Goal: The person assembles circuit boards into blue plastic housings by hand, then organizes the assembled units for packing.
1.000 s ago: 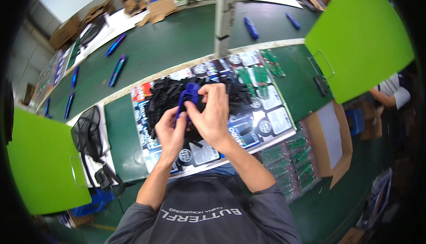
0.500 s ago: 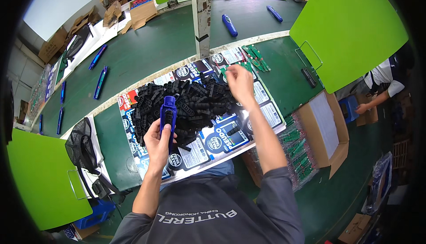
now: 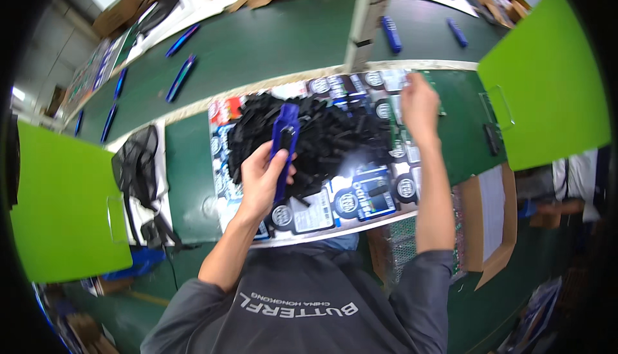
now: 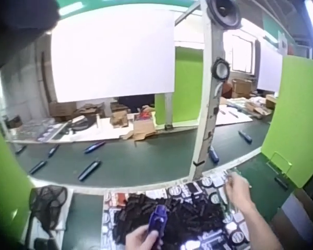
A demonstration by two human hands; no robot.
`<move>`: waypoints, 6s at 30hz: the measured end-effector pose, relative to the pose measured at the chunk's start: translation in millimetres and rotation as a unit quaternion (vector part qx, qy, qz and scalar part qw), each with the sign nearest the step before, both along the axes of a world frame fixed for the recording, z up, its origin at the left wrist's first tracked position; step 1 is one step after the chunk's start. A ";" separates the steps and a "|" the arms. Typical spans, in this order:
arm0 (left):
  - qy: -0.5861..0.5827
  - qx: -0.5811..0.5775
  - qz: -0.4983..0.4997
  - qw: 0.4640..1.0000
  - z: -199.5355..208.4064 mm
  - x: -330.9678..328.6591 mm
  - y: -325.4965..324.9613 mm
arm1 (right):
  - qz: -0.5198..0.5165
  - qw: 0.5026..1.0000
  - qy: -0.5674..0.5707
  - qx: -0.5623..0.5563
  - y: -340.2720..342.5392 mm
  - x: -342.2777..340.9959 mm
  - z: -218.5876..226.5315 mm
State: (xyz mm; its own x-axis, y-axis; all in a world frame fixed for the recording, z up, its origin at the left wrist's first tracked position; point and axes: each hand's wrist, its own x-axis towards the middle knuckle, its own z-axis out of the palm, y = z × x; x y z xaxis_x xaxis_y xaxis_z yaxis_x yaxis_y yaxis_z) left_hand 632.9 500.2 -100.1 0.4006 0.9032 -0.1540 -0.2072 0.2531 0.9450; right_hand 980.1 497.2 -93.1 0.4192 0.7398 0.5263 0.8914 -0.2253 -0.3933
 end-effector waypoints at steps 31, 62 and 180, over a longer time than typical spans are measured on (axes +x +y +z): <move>-0.125 -0.024 -0.041 0.991 15.6 -12.9 2.7 | 0.305 0.840 0.441 0.084 -39.2 -214.8 58.0; -0.040 0.057 -0.029 0.997 0.0 2.2 -9.5 | 0.193 0.898 0.386 0.088 -28.3 -208.4 23.0; 0.066 0.064 0.008 0.996 -2.6 -18.4 -13.8 | -0.070 0.975 0.085 -0.192 13.4 -11.2 -32.3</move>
